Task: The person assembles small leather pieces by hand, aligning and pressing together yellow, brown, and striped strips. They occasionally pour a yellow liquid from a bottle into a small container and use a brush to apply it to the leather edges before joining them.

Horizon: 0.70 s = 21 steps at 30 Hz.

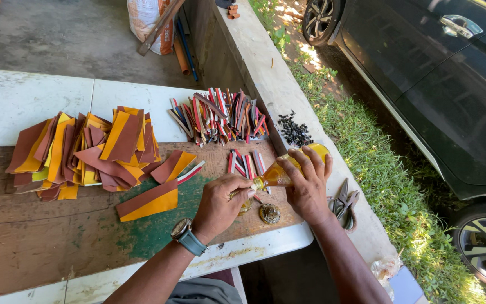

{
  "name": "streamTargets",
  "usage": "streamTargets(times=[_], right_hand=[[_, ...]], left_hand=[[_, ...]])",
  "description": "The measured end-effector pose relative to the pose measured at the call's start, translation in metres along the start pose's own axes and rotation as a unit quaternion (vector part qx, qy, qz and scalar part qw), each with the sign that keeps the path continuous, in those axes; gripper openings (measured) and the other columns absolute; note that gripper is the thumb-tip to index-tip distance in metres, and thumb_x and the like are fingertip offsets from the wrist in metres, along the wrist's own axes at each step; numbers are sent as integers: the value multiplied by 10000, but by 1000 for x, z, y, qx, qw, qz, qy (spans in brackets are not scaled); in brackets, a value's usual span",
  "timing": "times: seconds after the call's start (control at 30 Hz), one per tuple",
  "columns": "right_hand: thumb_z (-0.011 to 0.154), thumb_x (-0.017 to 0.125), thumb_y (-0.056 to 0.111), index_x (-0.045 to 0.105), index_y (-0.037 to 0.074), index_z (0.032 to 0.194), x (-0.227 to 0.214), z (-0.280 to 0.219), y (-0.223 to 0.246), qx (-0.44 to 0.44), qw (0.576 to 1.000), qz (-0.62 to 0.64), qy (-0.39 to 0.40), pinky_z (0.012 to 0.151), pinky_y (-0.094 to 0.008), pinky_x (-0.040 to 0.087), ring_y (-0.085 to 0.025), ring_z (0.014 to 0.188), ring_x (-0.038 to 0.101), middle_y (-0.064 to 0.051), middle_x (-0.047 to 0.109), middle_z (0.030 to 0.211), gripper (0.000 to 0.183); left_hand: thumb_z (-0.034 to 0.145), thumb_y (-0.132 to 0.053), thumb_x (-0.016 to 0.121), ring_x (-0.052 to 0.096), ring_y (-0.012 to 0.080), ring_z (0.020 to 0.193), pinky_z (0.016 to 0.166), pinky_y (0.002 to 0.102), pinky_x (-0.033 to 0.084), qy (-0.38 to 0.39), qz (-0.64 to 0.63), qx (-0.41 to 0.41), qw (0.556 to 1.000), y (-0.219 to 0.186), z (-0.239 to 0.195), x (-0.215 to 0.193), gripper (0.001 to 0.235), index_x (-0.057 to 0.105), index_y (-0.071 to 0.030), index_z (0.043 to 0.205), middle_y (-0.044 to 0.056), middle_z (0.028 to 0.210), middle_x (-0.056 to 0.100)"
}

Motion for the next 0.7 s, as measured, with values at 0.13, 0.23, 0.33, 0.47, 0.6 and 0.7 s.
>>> streamTargets(times=[0.13,0.23,0.33,0.47,0.6,0.7], right_hand=[[676,751,-26,654,205,1302,1,-4,2,16,1000,-3,-7,1209,-655,172,-352,1392,452,-67,577,1406,674],[670,745,-26,656,204,1299,0,-5,4,23,1000,-2,-8,1210,-654,162,-358,1395,449,-75,573,1412,675],[675,754,-10,663,215,1289,-3,-3,6,19,1000,-14,-11,1205,-660,157,-353,1383,454,-67,576,1404,660],[700,760,3,666,233,1298,-9,0,9,14,1000,-23,-12,1211,-660,153,-348,1389,454,-59,578,1410,648],[712,771,0,656,227,1309,-3,2,-1,22,999,-30,35,1189,-648,186,-368,1377,454,-76,588,1392,649],[699,777,-26,580,150,1346,10,-6,-37,91,992,85,34,1140,-556,352,-383,1322,507,-139,585,1375,699]], left_hand=[[870,-79,785,760,214,805,702,327,602,-13,3,-8,1000,-1,3,2,137,726,12,953,115,912,759],[856,-73,794,757,215,791,698,331,597,-19,4,-10,1000,-2,5,3,134,728,14,935,116,886,757],[850,-72,798,753,219,800,707,338,595,-25,10,0,1000,-2,4,3,132,723,16,915,117,890,757],[862,-89,790,754,215,804,716,339,596,-23,23,2,999,3,2,7,129,723,7,915,112,893,757],[902,-149,763,744,201,797,709,324,603,35,61,-33,997,11,7,14,145,750,-32,987,102,942,763],[895,-169,760,728,236,801,692,322,620,32,64,-28,997,11,5,2,286,700,10,1110,168,1110,697]])
Point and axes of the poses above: each hand's wrist, its own z-axis towards the middle knuckle, its own x-axis out of the palm, y = z × x, the point moved 3 cm from there along z, towards the middle knuckle
